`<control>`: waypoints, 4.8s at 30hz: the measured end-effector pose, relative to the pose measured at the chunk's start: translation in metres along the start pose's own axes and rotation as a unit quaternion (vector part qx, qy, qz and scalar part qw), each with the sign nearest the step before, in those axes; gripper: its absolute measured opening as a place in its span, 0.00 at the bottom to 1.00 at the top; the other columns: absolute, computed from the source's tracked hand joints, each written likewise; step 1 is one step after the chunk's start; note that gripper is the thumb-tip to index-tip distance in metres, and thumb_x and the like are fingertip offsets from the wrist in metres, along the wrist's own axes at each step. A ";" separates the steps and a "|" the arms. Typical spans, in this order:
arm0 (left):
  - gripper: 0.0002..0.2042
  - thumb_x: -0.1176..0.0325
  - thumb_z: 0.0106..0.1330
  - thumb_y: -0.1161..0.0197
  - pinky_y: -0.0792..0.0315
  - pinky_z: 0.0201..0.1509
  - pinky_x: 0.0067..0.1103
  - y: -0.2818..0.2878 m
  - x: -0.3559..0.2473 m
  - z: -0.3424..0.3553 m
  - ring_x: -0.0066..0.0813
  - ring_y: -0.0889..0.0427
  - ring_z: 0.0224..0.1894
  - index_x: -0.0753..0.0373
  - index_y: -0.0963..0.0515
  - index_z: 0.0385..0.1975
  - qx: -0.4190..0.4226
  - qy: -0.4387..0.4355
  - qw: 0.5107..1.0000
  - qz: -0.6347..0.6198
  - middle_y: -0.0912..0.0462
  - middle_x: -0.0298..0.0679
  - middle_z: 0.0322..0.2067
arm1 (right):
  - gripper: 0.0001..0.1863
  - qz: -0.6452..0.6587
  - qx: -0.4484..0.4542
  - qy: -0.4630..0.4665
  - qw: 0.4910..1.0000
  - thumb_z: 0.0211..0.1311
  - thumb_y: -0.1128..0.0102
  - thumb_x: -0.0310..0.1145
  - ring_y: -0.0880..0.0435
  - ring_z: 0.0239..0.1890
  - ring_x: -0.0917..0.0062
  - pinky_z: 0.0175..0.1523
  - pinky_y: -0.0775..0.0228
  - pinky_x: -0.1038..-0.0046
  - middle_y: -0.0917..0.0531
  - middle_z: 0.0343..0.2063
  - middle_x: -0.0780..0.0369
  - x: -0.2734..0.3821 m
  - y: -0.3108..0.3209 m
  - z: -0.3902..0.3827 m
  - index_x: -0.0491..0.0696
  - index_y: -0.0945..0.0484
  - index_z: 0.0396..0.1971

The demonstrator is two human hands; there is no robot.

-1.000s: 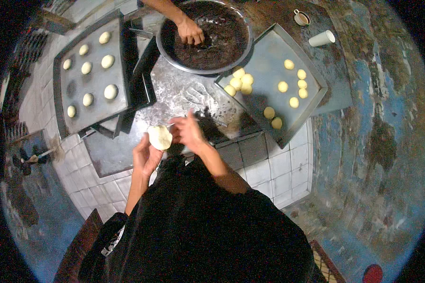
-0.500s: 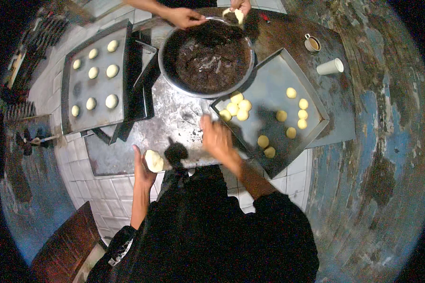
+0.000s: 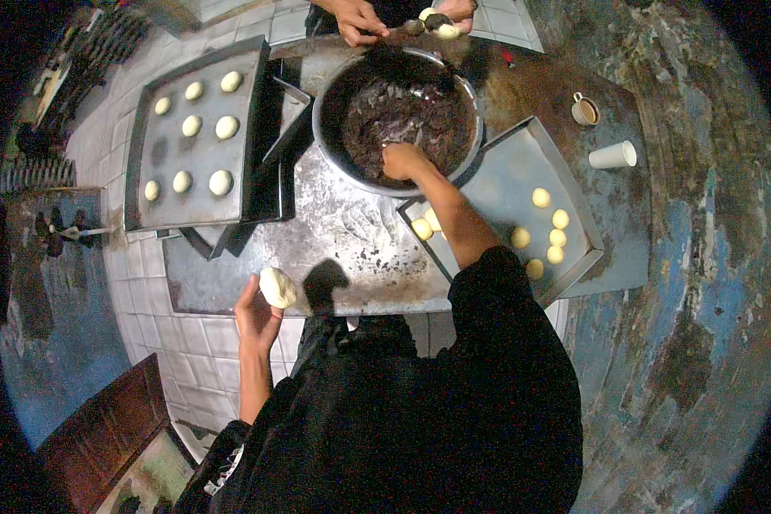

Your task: The person fills small pieces of dough with a dark paste using a small stick, pinches the dough closed, and places the shaped rolls onto metal trays.

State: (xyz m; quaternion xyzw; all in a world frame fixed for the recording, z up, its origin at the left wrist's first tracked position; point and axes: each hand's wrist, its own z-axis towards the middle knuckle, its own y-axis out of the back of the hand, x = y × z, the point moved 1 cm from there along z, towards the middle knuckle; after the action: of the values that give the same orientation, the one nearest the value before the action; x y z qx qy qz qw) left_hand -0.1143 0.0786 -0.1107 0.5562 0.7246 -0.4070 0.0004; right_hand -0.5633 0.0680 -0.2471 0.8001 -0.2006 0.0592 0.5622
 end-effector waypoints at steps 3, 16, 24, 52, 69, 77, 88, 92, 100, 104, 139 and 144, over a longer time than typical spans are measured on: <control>0.18 0.56 0.76 0.44 0.23 0.60 0.33 -0.002 0.004 0.013 0.39 0.17 0.53 0.65 0.23 0.52 0.021 0.009 1.000 -0.005 0.16 0.43 0.50 | 0.04 0.453 0.222 -0.078 0.860 0.62 0.41 0.32 0.24 0.20 0.79 0.23 0.34 0.74 0.18 0.23 0.62 0.004 0.035 -0.022 0.48 0.21 0.31; 0.17 0.58 0.80 0.52 0.25 0.63 0.37 -0.090 0.046 0.036 0.41 0.17 0.54 0.65 0.25 0.52 0.146 0.095 0.980 -0.100 0.16 0.47 0.50 | 0.08 0.701 -0.142 0.038 0.698 0.68 0.35 0.26 0.27 0.37 0.87 0.47 0.34 0.79 0.25 0.31 0.72 0.176 -0.076 -0.216 0.47 0.27 0.33; 0.19 0.56 0.79 0.50 0.29 0.67 0.38 -0.066 0.031 0.025 0.41 0.18 0.56 0.66 0.24 0.51 0.175 0.105 0.975 -0.083 0.16 0.46 0.51 | 0.09 0.808 -0.091 0.003 0.582 0.76 0.44 0.38 0.33 0.30 0.86 0.37 0.42 0.81 0.28 0.28 0.71 0.224 -0.049 -0.247 0.51 0.29 0.35; 0.28 0.82 0.56 0.33 0.29 0.64 0.27 0.017 -0.146 -0.015 0.30 0.21 0.55 0.67 0.24 0.62 0.311 -0.136 0.814 0.471 0.18 0.39 0.49 | 0.23 0.421 -0.326 -0.001 0.846 0.59 0.31 0.24 0.13 0.48 0.65 0.51 0.20 0.70 0.17 0.53 0.51 0.413 0.019 -0.177 0.41 0.21 0.56; 0.18 0.62 0.73 0.45 0.32 0.69 0.34 -0.041 -0.117 -0.091 0.39 0.23 0.63 0.73 0.17 0.47 0.408 -0.149 0.896 0.088 0.25 0.57 0.62 | 0.11 0.525 -0.324 0.056 0.785 0.58 0.26 0.30 0.15 0.36 0.73 0.43 0.23 0.71 0.13 0.32 0.58 0.429 0.073 -0.202 0.42 0.16 0.37; 0.10 0.66 0.75 0.40 0.22 0.50 0.23 -0.041 -0.052 -0.080 0.26 0.17 0.45 0.64 0.22 0.49 0.170 -0.089 0.977 0.091 0.15 0.40 0.45 | 0.16 0.301 -0.428 0.047 0.851 0.60 0.30 0.28 0.14 0.36 0.63 0.43 0.23 0.67 0.15 0.39 0.55 0.403 0.070 -0.259 0.44 0.14 0.49; 0.18 0.63 0.77 0.46 0.32 0.69 0.32 -0.070 0.016 -0.118 0.37 0.23 0.62 0.71 0.23 0.55 0.280 -0.150 0.945 0.072 0.22 0.49 0.59 | 0.10 0.583 -0.271 0.029 0.766 0.56 0.24 0.28 0.17 0.36 0.81 0.43 0.24 0.76 0.13 0.31 0.64 0.327 0.056 -0.282 0.41 0.14 0.36; 0.14 0.66 0.76 0.45 0.23 0.58 0.28 -0.047 0.022 -0.109 0.34 0.18 0.53 0.70 0.24 0.52 0.180 -0.138 0.973 0.029 0.18 0.46 0.51 | 0.11 0.524 -0.296 0.063 0.796 0.57 0.26 0.26 0.15 0.40 0.79 0.43 0.21 0.75 0.12 0.35 0.61 0.347 0.065 -0.300 0.38 0.14 0.38; 0.10 0.69 0.74 0.41 0.24 0.61 0.28 -0.049 0.013 -0.115 0.34 0.18 0.56 0.70 0.18 0.45 0.197 -0.219 0.955 0.044 0.18 0.49 0.56 | 0.08 0.456 -0.327 0.060 0.826 0.54 0.25 0.26 0.15 0.38 0.76 0.45 0.22 0.73 0.13 0.37 0.61 0.344 0.056 -0.268 0.42 0.13 0.34; 0.09 0.70 0.73 0.37 0.27 0.63 0.27 -0.042 -0.006 -0.097 0.31 0.20 0.56 0.70 0.17 0.44 0.192 -0.251 0.946 0.071 0.17 0.47 0.54 | 0.09 0.564 -0.206 0.032 0.799 0.53 0.25 0.27 0.15 0.35 0.77 0.42 0.23 0.74 0.11 0.35 0.61 0.351 0.054 -0.240 0.42 0.12 0.35; 0.09 0.68 0.71 0.38 0.32 0.55 0.23 0.324 -0.305 -0.030 0.24 0.23 0.49 0.65 0.16 0.42 -0.366 -0.331 0.852 0.178 0.18 0.35 0.46 | 0.30 0.019 -0.304 0.223 0.926 0.79 0.62 0.47 0.40 0.74 0.53 0.77 0.54 0.47 0.30 0.69 0.50 0.565 0.074 0.366 0.38 0.30 0.65; 0.07 0.71 0.72 0.39 0.31 0.50 0.19 0.305 -0.310 -0.011 0.21 0.24 0.44 0.66 0.17 0.40 -0.317 -0.367 0.849 0.209 0.18 0.33 0.45 | 0.33 -0.110 -0.265 0.194 0.938 0.79 0.63 0.52 0.47 0.77 0.55 0.77 0.56 0.45 0.38 0.74 0.54 0.551 0.037 0.403 0.45 0.40 0.73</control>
State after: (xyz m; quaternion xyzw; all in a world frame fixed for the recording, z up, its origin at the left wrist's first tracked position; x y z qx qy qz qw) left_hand 0.2552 -0.1492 -0.1423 0.4745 0.6277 -0.3202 0.5275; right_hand -0.1277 -0.4547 -0.1837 0.6126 -0.0067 0.0952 0.7846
